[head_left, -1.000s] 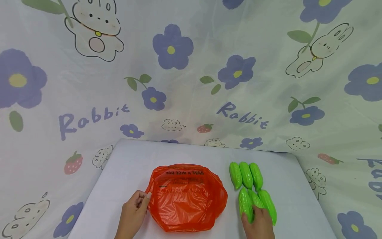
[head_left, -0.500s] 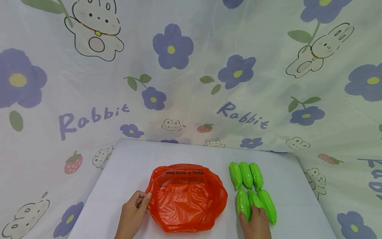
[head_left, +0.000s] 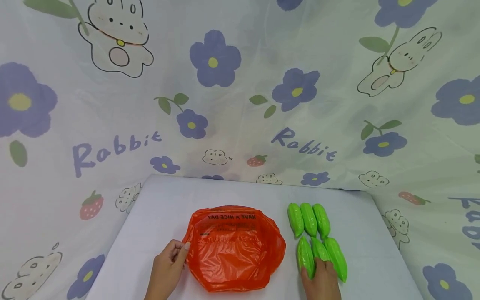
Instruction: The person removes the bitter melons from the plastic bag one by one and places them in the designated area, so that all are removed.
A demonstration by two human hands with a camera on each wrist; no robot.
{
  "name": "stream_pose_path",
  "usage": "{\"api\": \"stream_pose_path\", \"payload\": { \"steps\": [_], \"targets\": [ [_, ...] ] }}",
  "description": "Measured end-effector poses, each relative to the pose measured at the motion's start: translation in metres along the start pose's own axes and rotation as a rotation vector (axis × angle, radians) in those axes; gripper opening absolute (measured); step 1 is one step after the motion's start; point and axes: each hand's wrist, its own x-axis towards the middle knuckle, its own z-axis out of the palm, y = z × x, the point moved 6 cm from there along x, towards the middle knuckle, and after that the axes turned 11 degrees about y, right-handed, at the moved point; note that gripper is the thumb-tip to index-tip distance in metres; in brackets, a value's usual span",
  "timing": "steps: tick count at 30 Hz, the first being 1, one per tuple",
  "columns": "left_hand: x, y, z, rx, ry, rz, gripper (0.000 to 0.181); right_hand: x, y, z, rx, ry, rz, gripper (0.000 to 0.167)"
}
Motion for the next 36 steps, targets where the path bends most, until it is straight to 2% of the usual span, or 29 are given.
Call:
{"api": "stream_pose_path", "payload": {
  "steps": [10, 17, 26, 36],
  "targets": [
    [-0.0003, 0.0005, -0.0005, -0.002, 0.006, -0.002, 0.034, 0.0009, -0.0007, 0.0033, -0.006, -0.013, -0.018, 0.058],
    [0.0011, -0.0008, 0.0004, 0.006, -0.003, -0.014, 0.034, 0.0002, 0.0001, 0.0038, 0.007, 0.032, -0.044, 0.058],
    [0.0019, -0.0005, 0.0003, 0.009, 0.0, 0.001, 0.034, -0.0011, -0.0025, 0.0031, 0.028, 0.08, -0.059, 0.056],
    [0.0003, -0.0003, -0.0008, 0.007, 0.007, 0.019, 0.035, -0.0024, -0.0033, 0.0011, 0.046, 0.097, -0.012, 0.059]
  ]
}}
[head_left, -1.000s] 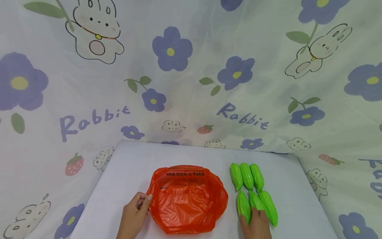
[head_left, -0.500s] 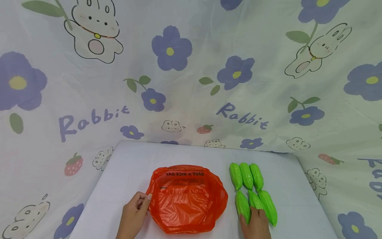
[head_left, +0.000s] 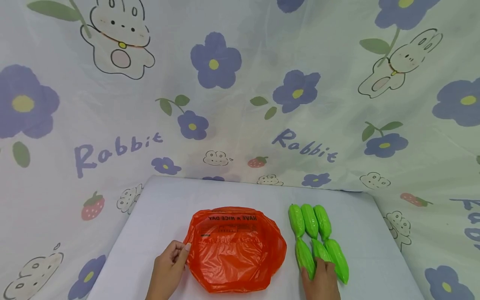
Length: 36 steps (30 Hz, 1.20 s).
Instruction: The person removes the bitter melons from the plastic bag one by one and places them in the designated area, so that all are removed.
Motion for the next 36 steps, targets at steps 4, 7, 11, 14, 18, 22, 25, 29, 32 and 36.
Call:
{"api": "stream_pose_path", "payload": {
  "steps": [4, 7, 11, 14, 18, 22, 25, 29, 32, 36],
  "targets": [
    [0.0003, -0.0001, 0.0007, -0.002, -0.002, -0.005, 0.034, -0.0007, 0.001, 0.0006, 0.019, 0.015, 0.001, 0.06],
    [0.0005, 0.0, 0.0011, 0.002, -0.006, -0.011, 0.034, -0.0001, 0.0012, 0.0018, 0.008, 0.003, 0.01, 0.058],
    [0.0002, -0.0005, 0.0008, 0.005, -0.01, -0.017, 0.034, 0.001, 0.0008, 0.0038, -0.022, -0.036, 0.031, 0.056],
    [0.0, -0.0005, 0.0005, 0.002, -0.011, -0.018, 0.033, 0.0017, 0.0008, 0.0039, -0.035, -0.046, 0.039, 0.056],
    [0.0001, 0.0, -0.0001, 0.001, -0.007, -0.014, 0.032, 0.0024, 0.0015, 0.0036, -0.029, -0.041, 0.038, 0.057],
    [0.0, 0.0009, -0.0006, 0.001, -0.003, -0.008, 0.032, 0.0025, 0.0024, 0.0039, -0.017, -0.034, 0.043, 0.056],
    [-0.0002, 0.0016, -0.0008, 0.001, -0.004, -0.001, 0.032, 0.0024, 0.0026, 0.0032, -0.007, -0.019, 0.044, 0.056],
    [-0.0006, 0.0024, -0.0009, 0.001, -0.006, 0.0, 0.032, 0.0019, 0.0019, 0.0018, 0.007, 0.003, 0.041, 0.057],
    [-0.0009, 0.0029, -0.0011, 0.0, -0.006, -0.005, 0.031, 0.0009, 0.0011, 0.0, 0.024, 0.027, 0.028, 0.057],
    [-0.0013, 0.0036, -0.0016, 0.005, -0.008, -0.012, 0.029, -0.0002, -0.0005, -0.0038, 0.039, 0.056, 0.01, 0.056]
  ]
}}
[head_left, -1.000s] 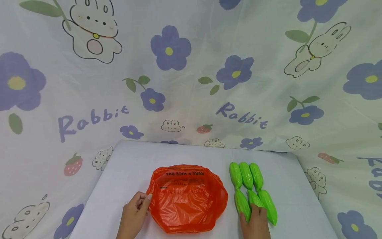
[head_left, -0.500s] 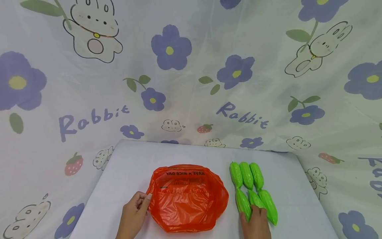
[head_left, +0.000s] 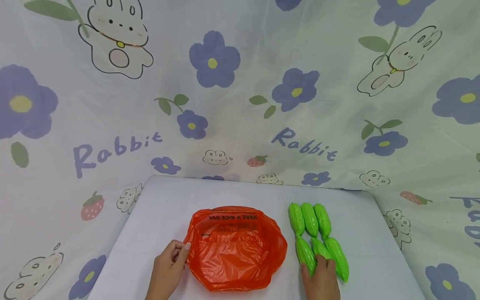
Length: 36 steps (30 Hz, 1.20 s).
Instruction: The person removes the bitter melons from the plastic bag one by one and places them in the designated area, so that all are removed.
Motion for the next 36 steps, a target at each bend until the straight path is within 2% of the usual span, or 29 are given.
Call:
{"api": "stream_pose_path", "payload": {
  "steps": [6, 10, 13, 18, 23, 36],
  "targets": [
    [0.001, 0.001, 0.001, -0.001, -0.001, -0.008, 0.029, 0.002, -0.003, -0.008, -0.01, 0.004, -0.037, 0.051],
    [0.002, 0.0, 0.0, -0.014, 0.013, 0.011, 0.031, 0.005, -0.003, -0.013, 0.001, -0.01, -0.054, 0.045],
    [0.004, 0.0, 0.0, -0.036, 0.032, 0.031, 0.033, 0.006, -0.003, -0.017, 0.022, -0.013, -0.044, 0.042],
    [0.006, 0.001, 0.002, -0.064, 0.046, 0.031, 0.039, 0.008, -0.003, -0.024, 0.069, 0.033, -0.024, 0.037],
    [0.011, 0.003, 0.003, -0.092, 0.054, 0.032, 0.042, 0.01, 0.002, -0.026, 0.07, 0.001, 0.008, 0.038],
    [0.02, 0.004, -0.008, -0.048, 0.096, 0.031, 0.045, 0.017, 0.012, -0.042, 0.038, 0.095, -0.067, 0.035]
  ]
}}
